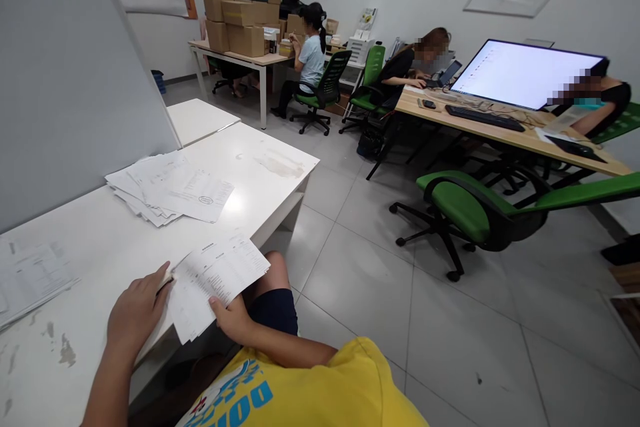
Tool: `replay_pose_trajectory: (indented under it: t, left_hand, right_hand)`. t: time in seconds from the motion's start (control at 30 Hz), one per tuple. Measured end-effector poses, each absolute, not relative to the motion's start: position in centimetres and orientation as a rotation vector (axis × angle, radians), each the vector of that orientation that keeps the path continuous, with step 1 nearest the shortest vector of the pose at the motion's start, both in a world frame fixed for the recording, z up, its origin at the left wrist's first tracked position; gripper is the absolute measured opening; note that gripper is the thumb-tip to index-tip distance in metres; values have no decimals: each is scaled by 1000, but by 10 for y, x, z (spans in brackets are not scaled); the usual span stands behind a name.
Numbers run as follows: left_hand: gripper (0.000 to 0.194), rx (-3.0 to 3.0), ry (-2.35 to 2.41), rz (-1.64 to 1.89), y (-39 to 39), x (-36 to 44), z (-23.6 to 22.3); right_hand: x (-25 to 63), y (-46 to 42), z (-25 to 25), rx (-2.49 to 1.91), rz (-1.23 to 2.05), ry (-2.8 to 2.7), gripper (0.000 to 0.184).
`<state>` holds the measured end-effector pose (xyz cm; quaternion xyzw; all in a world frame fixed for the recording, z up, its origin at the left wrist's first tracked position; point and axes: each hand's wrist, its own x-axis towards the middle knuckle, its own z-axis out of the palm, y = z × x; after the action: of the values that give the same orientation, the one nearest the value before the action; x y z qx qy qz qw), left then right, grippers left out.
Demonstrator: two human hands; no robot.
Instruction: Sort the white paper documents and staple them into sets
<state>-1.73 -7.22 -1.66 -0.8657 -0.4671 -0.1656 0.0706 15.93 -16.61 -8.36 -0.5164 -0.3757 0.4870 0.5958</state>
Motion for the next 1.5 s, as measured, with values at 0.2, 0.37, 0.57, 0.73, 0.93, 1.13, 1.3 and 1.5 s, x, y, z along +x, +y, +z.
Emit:
replay_pose_trajectory:
  t: [0.2,0.37,0.57,0.73,0.93,1.13,1.3,1.5]
  left_hand:
    - [46,-2645,-1342,-547,-72,-17,-16]
    - [45,-2655,-1376,-529,-74,-16,-16]
    - [43,-2611,-1418,-592,-85,-13,-13]
    - [43,-2614,-1473,-554,-88,-14,-16]
    - [42,-2658,-1520,-606,-92,-14,-15]
    - [42,-2764,-1450,-577,-95,-11,-8]
    - [42,-2810,-1423,-589,-92,-9,-11]
    - [41,-2870,-1379,-496,-86,-10,-22]
  right_hand:
    - [160,-164,-79,-1174,1242,-734,41]
    - [160,-164,-74,-1187,1241,-714,47]
    - [168,-173,-67,-1227,1218,-627,48]
    - [178,-175,-67,-1210,1127,-557,50]
    - [174,-171,-73,-1160,1140,-627,47]
    - [167,-171,-67,-1184,1229,-708,51]
    - [167,-173,-62,-1216,1256,-686,50]
    - [165,-170,-61,-1233,1254,-672,48]
